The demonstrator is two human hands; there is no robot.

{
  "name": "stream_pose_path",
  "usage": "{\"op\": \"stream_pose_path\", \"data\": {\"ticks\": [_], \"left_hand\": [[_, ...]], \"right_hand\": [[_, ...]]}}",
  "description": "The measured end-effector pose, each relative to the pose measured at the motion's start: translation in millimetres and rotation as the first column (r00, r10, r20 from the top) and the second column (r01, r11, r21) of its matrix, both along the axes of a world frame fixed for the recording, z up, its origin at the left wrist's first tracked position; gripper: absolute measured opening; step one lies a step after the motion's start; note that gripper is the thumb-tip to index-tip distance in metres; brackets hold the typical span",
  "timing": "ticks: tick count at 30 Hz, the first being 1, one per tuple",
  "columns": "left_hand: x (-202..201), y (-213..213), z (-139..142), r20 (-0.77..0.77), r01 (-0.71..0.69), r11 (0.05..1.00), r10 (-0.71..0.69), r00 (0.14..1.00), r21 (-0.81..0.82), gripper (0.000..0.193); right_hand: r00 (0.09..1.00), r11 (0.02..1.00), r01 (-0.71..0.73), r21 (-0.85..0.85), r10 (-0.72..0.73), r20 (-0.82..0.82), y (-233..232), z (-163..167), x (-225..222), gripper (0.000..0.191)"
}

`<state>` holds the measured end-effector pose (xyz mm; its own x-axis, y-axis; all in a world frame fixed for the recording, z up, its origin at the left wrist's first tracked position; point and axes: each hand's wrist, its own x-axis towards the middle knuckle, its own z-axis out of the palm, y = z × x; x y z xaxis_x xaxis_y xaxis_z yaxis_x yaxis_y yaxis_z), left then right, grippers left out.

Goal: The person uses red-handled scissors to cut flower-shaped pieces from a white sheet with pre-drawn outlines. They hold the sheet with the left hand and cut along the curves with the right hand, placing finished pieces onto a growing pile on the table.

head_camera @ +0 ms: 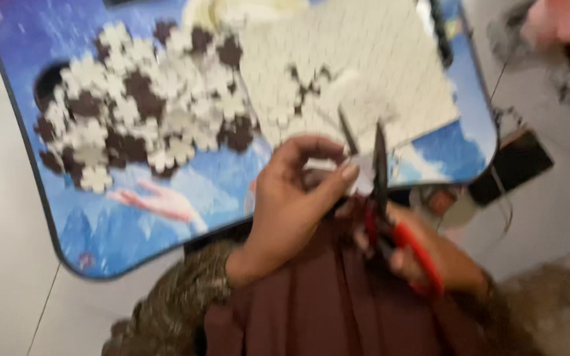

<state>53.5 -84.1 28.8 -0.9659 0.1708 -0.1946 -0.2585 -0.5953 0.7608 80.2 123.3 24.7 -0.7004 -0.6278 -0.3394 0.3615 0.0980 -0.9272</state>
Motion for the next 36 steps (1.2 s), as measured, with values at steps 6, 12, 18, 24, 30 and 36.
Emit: {"op": "stream_pose_path", "data": {"ticks": [6,12,18,24,30,36], "left_hand": [[-8.5,10.3,-4.7,-0.049,0.014,0.995,-0.019,0.999,-0.103,0.026],[-16.9,19.4,-6.6,-0.011,0.039,0.998,-0.039,0.999,-0.045,0.027],[-13.5,26.8,2.0,0.025,0.143,0.984,-0.147,0.989,0.108,0.029],[-18.4,33.7,6.6,0.056,0.161,0.966,-0.176,0.983,0.202,0.029],[-21.3,43.7,2.1,0.043,0.185,0.974,-0.192,0.981,0.134,0.029],[-20.6,44.7,-2.3,-0.016,0.159,0.987,-0.160,0.987,-0.032,0.033]], "right_hand": [[0.998,0.999,0.053,0.013,-0.054,0.019,4.6,0.5,-3.1,0.109],[0.997,0.997,0.080,0.023,-0.080,-0.002,23.6,-19.0,2.4,0.113],[0.971,0.967,0.229,-0.117,-0.218,0.098,49.3,-36.0,26.3,0.111],[0.982,0.951,0.174,-0.254,-0.149,0.114,47.9,-39.9,13.0,0.118],[0.983,0.983,0.178,-0.032,-0.177,0.038,58.5,-21.0,11.0,0.119],[0.977,0.978,0.208,0.019,-0.208,0.047,56.7,-26.4,6.9,0.120]]}}
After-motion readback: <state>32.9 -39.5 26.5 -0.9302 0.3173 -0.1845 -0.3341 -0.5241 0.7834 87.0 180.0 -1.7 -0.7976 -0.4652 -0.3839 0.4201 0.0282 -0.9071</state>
